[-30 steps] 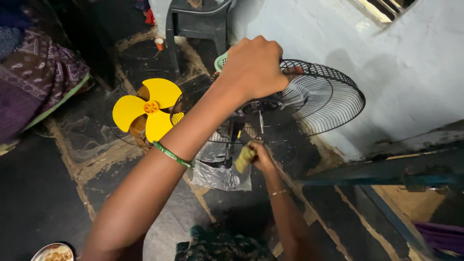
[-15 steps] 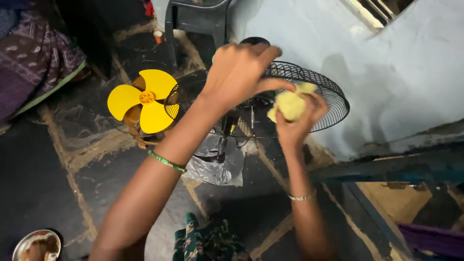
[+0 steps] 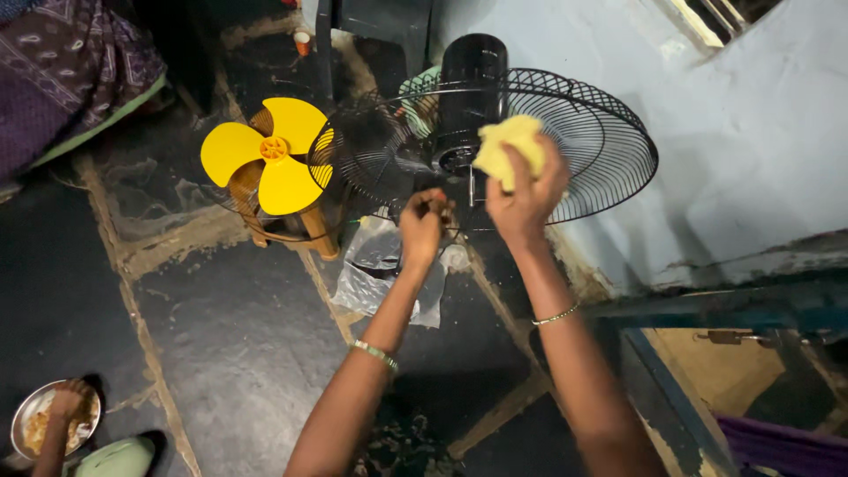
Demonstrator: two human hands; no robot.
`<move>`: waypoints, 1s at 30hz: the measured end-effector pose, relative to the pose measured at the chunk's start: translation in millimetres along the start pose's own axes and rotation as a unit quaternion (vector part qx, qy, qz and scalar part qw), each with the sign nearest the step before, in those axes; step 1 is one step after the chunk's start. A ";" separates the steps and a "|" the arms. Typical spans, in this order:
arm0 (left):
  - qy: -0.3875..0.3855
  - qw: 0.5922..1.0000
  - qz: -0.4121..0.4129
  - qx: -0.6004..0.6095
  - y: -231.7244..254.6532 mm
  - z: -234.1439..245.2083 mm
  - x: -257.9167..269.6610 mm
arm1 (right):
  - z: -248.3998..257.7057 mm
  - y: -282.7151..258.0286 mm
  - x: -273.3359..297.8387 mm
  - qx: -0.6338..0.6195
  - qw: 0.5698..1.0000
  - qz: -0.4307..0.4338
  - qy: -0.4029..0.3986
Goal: The person wipes the black fan cage and motor housing with a yellow cloth, then removes the yellow fan blade, wipes both sides of the blade, and reattaches it to the fan.
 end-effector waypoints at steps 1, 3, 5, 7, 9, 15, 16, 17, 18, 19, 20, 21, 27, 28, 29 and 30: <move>-0.011 0.996 0.075 0.042 -16.8 -7.6 -13.3 | 0.6 -5.4 -2.8 0.002 0.999 0.047 -0.017; -0.036 0.993 0.100 0.041 -32.0 -19.0 -32.7 | -1.0 -19.3 -5.5 -0.006 0.987 0.144 -0.077; -0.068 0.982 0.163 0.061 -37.7 -26.5 -42.7 | -1.7 -25.2 -10.8 -0.013 0.973 0.197 -0.118; -0.102 0.953 0.264 0.102 -42.0 -32.6 -43.1 | -0.9 -21.4 -14.2 -0.023 0.967 0.210 -0.143; -0.129 0.941 0.271 0.154 -35.3 -38.4 -44.9 | -0.5 -12.3 -14.1 -0.023 0.962 0.219 -0.159; -0.148 0.938 0.285 0.128 -25.4 -47.3 -38.1 | 5.8 38.3 28.9 -0.055 0.989 0.001 -0.141; -0.155 0.940 0.280 0.117 -22.7 -48.7 -35.9 | 6.2 43.7 40.6 -0.063 0.989 -0.057 -0.123; -0.147 0.942 0.282 0.108 -19.8 -49.2 -35.9 | 3.0 43.5 54.7 -0.071 0.983 -0.098 -0.138; -0.139 0.943 0.287 0.099 -18.3 -49.1 -34.6 | 1.4 40.4 69.2 -0.078 0.975 -0.139 -0.155; -0.130 0.943 0.291 0.090 -16.9 -48.1 -33.9 | 1.1 37.3 80.7 -0.084 0.965 -0.180 -0.171; -0.128 0.945 0.288 0.085 -15.0 -47.0 -34.4 | 4.6 34.0 86.9 -0.102 0.960 -0.211 -0.155; -0.126 0.947 0.285 0.079 -13.3 -43.6 -35.4 | 8.8 29.9 89.3 -0.120 0.953 -0.241 -0.138; -0.119 0.959 0.245 0.083 -23.5 -33.9 -43.3 | 23.0 1.1 23.8 -0.138 0.980 -0.103 -0.102; -0.116 0.962 0.229 0.096 -25.5 -34.8 -43.9 | 16.7 -5.4 13.1 -0.120 0.983 -0.043 -0.128; -0.112 0.963 0.223 0.097 -27.0 -35.5 -44.2 | 7.1 -6.3 5.0 -0.111 0.982 -0.036 -0.151; -0.107 0.965 0.217 0.097 -27.4 -34.7 -42.8 | -2.1 -7.4 1.5 -0.102 0.979 -0.031 -0.174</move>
Point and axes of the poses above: each hand's wrist, its own x-axis away from the middle knuckle, its own z-axis out of the back of the hand, y = z × x, the point moved 4 cm from there along -x, towards the middle knuckle, and after that the axes turned 9 degrees about y, right-handed, at the moved point
